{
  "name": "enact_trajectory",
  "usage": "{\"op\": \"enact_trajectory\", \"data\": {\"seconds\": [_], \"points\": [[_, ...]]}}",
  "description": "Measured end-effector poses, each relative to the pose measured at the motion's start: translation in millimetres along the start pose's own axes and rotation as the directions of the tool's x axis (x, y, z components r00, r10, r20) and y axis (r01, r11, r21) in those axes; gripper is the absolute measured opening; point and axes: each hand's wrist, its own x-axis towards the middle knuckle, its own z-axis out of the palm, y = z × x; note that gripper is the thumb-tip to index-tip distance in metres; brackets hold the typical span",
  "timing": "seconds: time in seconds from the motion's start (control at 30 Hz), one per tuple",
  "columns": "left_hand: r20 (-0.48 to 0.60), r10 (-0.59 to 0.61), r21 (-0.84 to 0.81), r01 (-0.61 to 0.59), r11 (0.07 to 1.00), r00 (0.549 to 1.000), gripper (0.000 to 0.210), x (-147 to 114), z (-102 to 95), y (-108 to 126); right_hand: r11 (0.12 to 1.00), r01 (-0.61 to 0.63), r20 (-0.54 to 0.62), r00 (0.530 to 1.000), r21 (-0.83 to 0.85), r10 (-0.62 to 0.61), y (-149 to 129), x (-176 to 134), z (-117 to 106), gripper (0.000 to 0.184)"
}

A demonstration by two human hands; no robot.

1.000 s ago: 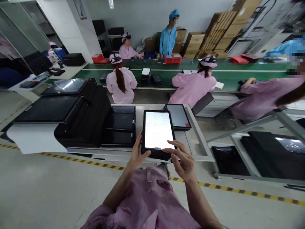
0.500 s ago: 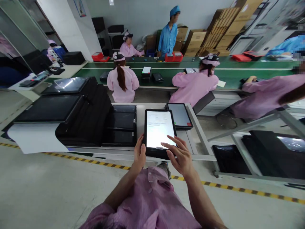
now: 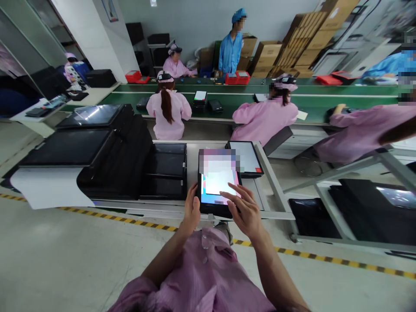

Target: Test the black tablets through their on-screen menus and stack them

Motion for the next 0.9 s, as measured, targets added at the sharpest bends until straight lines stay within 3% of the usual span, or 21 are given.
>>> {"op": "enact_trajectory", "data": {"seconds": [0.3, 0.57, 0.63, 0.73, 0.83, 0.9], "points": [[0.024, 0.029, 0.008, -0.030, 1.000, 0.999, 0.059, 0.1, -1.2, 0.5, 1.000, 0.015, 0.094, 0.995, -0.002, -0.015, -12.4, 27.5, -3.0, 0.045], [-0.009, -0.003, 0.041, 0.003, 0.999, 1.000, 0.064, 2.0, -1.6, -0.8, 0.996, 0.071, 0.149, 0.987, -0.049, -0.063, -11.0, 43.0, 5.0, 0.034], [-0.018, -0.015, 0.043, 0.016, 0.999, 1.000, 0.066, 2.1, -1.7, -3.4, 0.995, 0.069, 0.113, 0.992, -0.076, -0.060, -5.5, 38.4, 4.7, 0.026], [-0.032, -0.029, 0.042, 0.031, 0.999, 0.999, 0.068, 3.0, -1.4, -6.2, 0.987, 0.004, -0.054, 0.998, -0.160, -0.013, 4.4, 28.0, 0.4, 0.019], [-0.055, -0.031, 0.031, 0.033, 0.999, 0.998, 0.069, 5.0, -0.7, -7.6, 0.968, -0.110, -0.248, 0.967, -0.227, 0.052, 10.5, 18.7, -4.8, 0.021], [-0.058, -0.039, 0.022, 0.041, 0.999, 0.998, 0.070, 6.4, -1.1, -9.4, 0.966, -0.129, -0.278, 0.958, -0.222, 0.064, 10.0, 15.1, -6.0, 0.020]]}}
